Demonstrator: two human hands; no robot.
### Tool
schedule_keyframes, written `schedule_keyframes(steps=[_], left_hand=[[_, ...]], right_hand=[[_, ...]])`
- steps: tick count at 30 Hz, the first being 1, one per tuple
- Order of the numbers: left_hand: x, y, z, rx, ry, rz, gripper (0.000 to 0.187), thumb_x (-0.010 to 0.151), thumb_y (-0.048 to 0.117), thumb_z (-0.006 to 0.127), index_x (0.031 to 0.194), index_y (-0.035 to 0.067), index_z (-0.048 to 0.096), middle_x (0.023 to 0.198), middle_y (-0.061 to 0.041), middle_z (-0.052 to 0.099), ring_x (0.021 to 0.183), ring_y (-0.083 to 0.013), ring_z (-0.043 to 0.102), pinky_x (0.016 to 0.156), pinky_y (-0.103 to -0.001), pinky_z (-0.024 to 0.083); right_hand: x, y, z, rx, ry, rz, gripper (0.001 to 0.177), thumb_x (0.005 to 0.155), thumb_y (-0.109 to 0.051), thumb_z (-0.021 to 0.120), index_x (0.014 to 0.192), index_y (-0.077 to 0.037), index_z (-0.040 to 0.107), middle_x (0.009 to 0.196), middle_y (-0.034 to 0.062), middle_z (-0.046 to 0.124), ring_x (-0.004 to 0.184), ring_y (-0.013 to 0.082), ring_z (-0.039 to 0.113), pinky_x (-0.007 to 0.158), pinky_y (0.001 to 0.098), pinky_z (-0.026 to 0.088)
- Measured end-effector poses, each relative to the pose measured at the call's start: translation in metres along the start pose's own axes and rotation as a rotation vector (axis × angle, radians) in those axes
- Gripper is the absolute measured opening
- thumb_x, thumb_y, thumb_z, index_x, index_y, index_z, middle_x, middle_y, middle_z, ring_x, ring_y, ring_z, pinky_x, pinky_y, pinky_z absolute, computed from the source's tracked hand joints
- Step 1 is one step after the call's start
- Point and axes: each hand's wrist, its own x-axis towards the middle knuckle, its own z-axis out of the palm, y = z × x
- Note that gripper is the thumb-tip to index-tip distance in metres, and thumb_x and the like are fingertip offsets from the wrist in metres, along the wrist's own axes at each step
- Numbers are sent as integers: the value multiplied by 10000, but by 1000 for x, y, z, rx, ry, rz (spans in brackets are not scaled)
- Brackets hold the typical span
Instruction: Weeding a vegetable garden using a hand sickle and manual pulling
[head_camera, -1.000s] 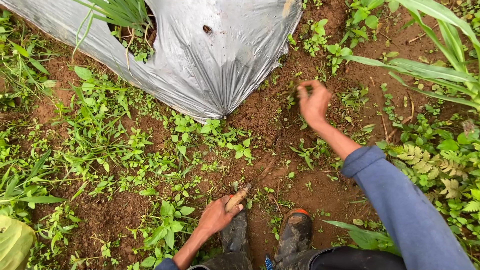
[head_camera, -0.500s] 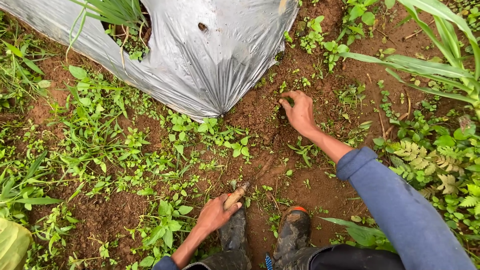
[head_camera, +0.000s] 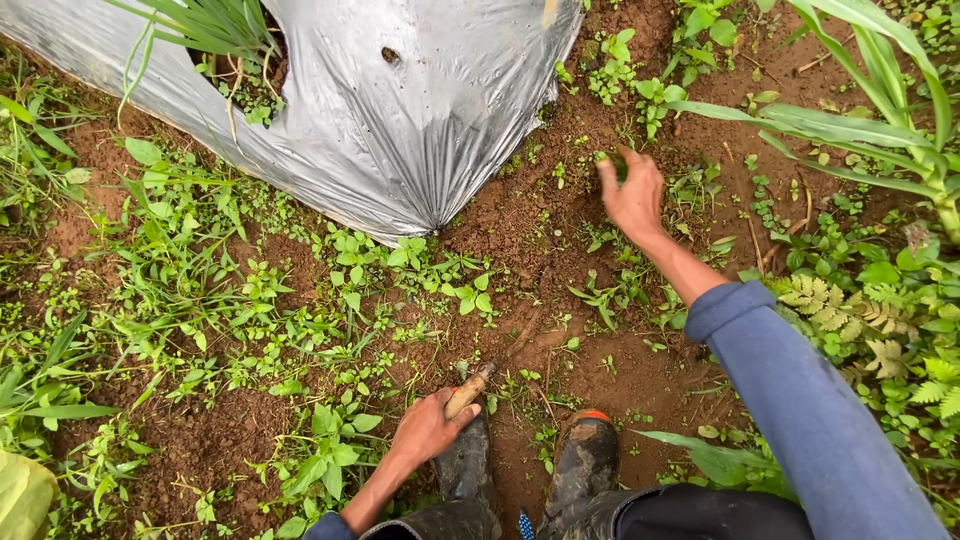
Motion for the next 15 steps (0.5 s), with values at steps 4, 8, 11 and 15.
schedule_keyframes(steps=[4,8,11,15], left_hand=[[5,-2,4,31,31,13,493,1004,509,619,1340,154,549,751,-6,613,495,-114,517,393,-261,485],[2,-3,4,34,35,34,494,1011,506,610,1331,135,547,751,-15,620,489,-110,524,385,-245,489],[-7,5,-2,13,7,-6,483,1021,462,614,1405,184,522,725,16,567,479,-83,469,385,-220,450],[-14,13,-6,19,-27,39,478,1037,438,608,1409,160,495,691,10,555,458,-84,438,362,-222,426]], right_hand=[[10,-19,5,4,-130,13,484,993,-248,655,1397,-1,556,1168,289,626,870,341,626,668,493,593],[11,-5,9,38,-93,-120,323,855,178,438,1015,111,710,925,301,732,569,251,696,473,301,629],[5,9,-3,-42,-170,24,305,914,185,469,1098,122,703,830,219,758,452,237,674,323,268,545],[-20,40,-36,-107,-338,458,239,919,198,516,1091,152,676,938,230,717,526,231,626,367,261,514]])
